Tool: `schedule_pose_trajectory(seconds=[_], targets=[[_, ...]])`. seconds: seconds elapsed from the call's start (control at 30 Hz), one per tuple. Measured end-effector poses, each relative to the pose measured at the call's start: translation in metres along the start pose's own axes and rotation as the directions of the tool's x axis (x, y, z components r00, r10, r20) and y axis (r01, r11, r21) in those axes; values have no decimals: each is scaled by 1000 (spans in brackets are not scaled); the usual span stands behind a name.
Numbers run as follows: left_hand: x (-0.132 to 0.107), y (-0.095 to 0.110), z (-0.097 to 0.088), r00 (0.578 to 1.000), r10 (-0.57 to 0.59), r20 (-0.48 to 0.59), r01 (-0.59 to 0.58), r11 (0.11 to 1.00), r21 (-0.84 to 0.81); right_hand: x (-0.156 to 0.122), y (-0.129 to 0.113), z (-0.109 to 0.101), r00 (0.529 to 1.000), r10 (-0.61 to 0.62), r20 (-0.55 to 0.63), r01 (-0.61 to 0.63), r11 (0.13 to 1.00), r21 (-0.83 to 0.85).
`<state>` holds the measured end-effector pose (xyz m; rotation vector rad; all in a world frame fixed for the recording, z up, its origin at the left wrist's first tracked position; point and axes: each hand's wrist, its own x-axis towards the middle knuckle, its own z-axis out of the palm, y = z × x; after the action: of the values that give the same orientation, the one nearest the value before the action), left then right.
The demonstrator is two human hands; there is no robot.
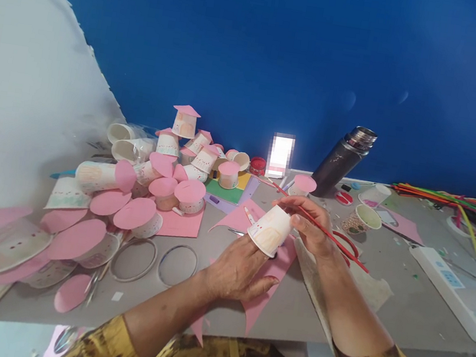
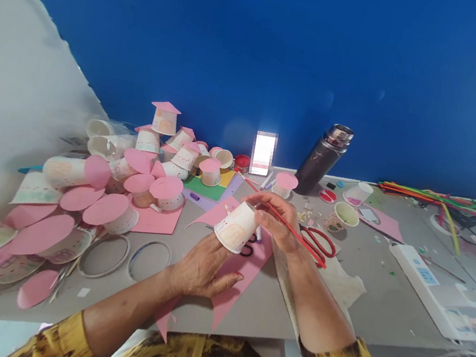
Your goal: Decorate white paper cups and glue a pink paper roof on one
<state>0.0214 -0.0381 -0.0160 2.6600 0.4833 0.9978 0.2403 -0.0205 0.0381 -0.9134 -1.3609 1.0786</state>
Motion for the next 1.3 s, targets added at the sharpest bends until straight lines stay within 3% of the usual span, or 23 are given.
schedule_pose_trajectory(seconds=[0.17,0.3,0.47,0.6,0.77,0.9,1.07,1.3], targets=[[2,2,-2,999,-31,-37,29,998,-47,2,5,0,998,-42,-37,43,999,27],[2,2,-3,986,-93,-137,79,991,-105,5,9,1,967,-137,-217,147,989,31],[0,-1,-4,945,-280,-171,261,957,-127,7,11,-2,911,-164,-378,155,986,-55],[-1,-6,-1,928,-335,-163,329,942,-60,6,11,-2,906,-147,-397,108,987,-120],[1,-13,5,934,-302,-193,341,915,218,5,8,2,907,-150,-394,48,965,-258],[1,-15,6,930,-323,-177,364,877,314,3,6,7,918,-171,-357,57,949,-310],[-1,-16,7,926,-321,-198,371,872,319,1,4,8,917,-211,-338,84,931,-355],[-2,-18,9,890,-389,-238,434,882,185,-1,4,7,918,-272,-288,107,871,-479]])
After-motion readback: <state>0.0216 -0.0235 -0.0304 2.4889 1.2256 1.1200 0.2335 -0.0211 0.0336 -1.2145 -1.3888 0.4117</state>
